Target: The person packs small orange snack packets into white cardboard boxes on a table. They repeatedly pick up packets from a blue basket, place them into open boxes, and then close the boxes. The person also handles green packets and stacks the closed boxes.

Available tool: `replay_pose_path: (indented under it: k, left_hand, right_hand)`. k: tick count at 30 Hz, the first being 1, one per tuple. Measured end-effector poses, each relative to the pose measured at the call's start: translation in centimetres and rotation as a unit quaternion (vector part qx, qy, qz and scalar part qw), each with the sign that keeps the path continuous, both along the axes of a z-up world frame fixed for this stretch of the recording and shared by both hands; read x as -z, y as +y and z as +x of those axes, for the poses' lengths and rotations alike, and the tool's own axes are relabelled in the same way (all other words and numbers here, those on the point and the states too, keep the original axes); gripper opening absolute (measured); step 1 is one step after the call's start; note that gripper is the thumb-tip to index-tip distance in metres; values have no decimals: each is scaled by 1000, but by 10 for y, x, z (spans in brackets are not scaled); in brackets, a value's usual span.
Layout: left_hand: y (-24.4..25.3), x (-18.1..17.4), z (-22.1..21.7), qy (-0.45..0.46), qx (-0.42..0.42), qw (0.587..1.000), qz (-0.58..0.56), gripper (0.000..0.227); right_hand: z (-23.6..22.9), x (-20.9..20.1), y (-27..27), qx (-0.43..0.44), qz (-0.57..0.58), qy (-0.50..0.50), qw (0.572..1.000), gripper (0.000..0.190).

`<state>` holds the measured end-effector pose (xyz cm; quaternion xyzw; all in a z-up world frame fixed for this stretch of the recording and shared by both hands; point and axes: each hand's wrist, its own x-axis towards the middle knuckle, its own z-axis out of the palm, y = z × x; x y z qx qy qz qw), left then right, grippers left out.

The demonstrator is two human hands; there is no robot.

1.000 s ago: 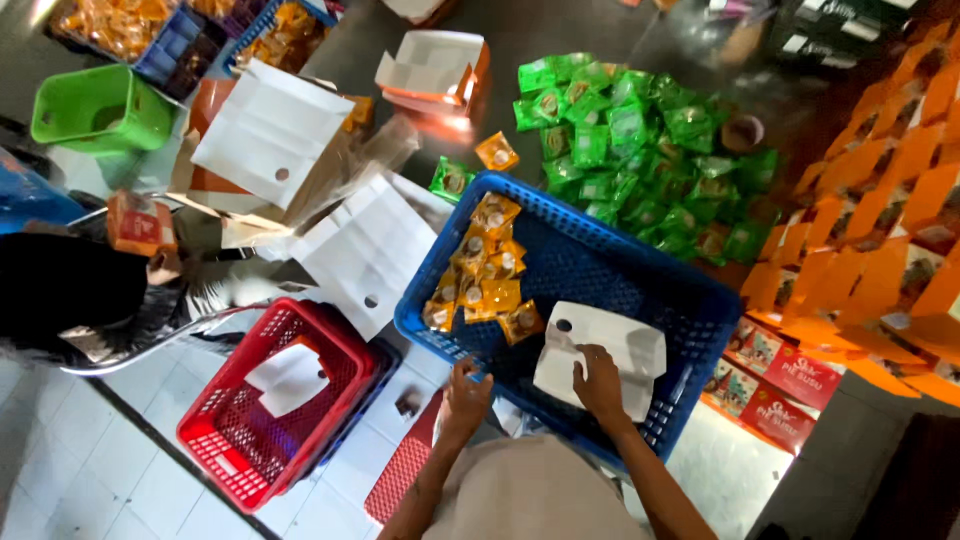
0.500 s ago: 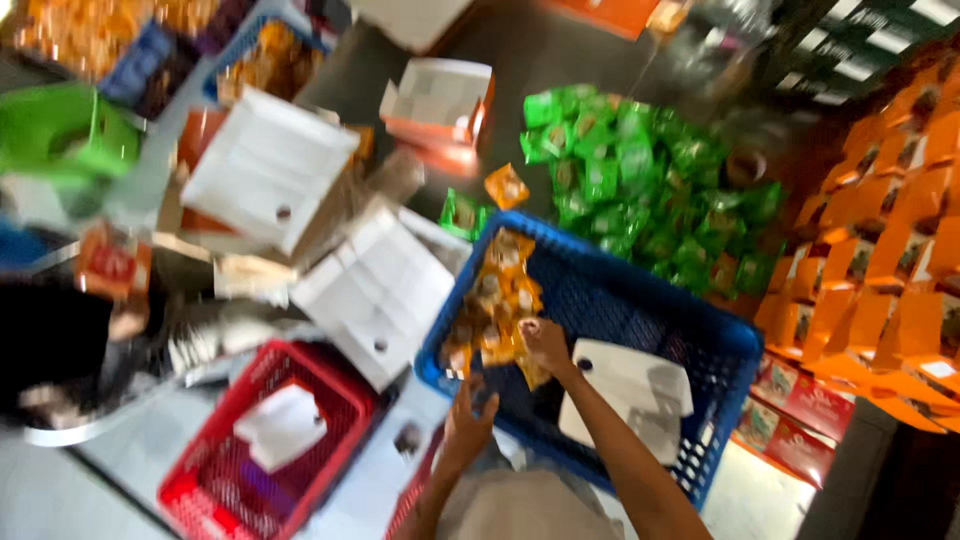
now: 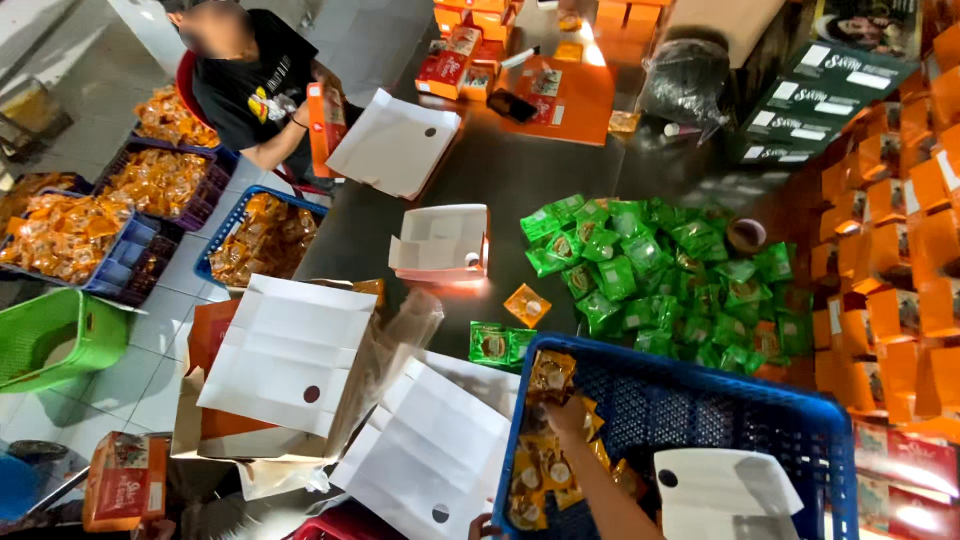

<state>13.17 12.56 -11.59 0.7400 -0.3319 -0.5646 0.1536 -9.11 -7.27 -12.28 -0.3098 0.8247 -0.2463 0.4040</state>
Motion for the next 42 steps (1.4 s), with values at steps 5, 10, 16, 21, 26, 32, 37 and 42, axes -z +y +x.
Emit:
replay_pose_path:
  k: [5, 10, 16, 21, 26, 32, 37, 42]
  left_hand:
    - [-25, -4, -1, 70, 2, 994, 82, 71]
    - [-64, -55, -16, -80, 117, 989, 42, 49]
    - [-102, -65, -13, 19, 93, 994, -54, 59]
    - [-127, -75, -42, 96, 91, 990, 57, 70]
    - [-131, -163, -67, 376, 27, 911, 167, 95]
    - [-121, -138, -88, 502, -38, 820, 273, 88]
    - [-116, -179, -84, 526, -44, 838, 139, 60]
    - [-118, -149, -79, 457, -51, 878, 136, 61]
  right_hand:
    - [-3, -6, 14, -4, 36, 34, 999, 29]
    - [-5, -11, 45, 73, -103, -53, 991, 32]
    - [-30, -50, 91, 98, -64, -115, 986, 38]
    - [-46, -94, 122, 77, -132, -167, 974, 23]
    - [-39, -138, 138, 36, -133, -274, 952, 24]
    - [-24, -136, 150, -10, -219, -179, 959, 14]
    - [-27, -143, 149, -2, -191, -86, 978, 20]
    - [-32, -145, 148, -8, -202, -103, 974, 20]
